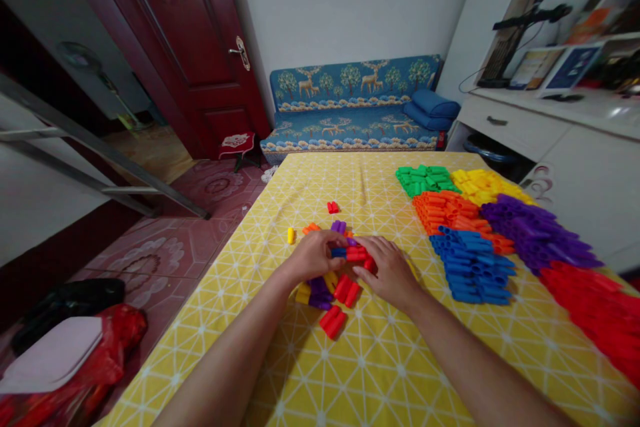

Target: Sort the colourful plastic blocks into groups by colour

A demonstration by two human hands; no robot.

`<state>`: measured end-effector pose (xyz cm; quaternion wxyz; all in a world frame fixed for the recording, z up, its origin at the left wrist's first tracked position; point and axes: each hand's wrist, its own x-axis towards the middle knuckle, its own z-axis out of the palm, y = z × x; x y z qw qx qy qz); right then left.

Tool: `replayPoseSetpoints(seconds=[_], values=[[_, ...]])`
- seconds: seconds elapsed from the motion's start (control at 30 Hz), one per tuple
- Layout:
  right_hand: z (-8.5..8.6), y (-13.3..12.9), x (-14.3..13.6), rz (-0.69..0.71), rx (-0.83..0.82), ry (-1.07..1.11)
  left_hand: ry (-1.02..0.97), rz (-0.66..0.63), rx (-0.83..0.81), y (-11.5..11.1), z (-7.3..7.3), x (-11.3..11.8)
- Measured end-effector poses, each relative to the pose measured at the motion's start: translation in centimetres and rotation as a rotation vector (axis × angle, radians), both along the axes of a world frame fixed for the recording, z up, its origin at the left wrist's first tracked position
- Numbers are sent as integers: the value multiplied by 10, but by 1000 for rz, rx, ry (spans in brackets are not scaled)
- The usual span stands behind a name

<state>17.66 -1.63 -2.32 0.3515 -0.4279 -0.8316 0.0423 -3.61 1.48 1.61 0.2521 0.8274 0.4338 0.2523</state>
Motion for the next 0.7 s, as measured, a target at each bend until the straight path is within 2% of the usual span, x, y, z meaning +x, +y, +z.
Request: replayPoseSetpoints(seconds=[0.17,0.4,0.5,0.6,0.7], values=[[-6,5,3,9,56,105,-223,-49,-87,-8,7,10],[6,-1,1,98,99,192,-235,-57,-145,-9,10,12],[5,0,3,6,103,293,-136,-7,-96,-5,7,6],[0,4,7,-129,50,384,-15,68,55,0,6,-2],[-6,9,8,-146,-40,362,36,47,174,1,12,-8]])
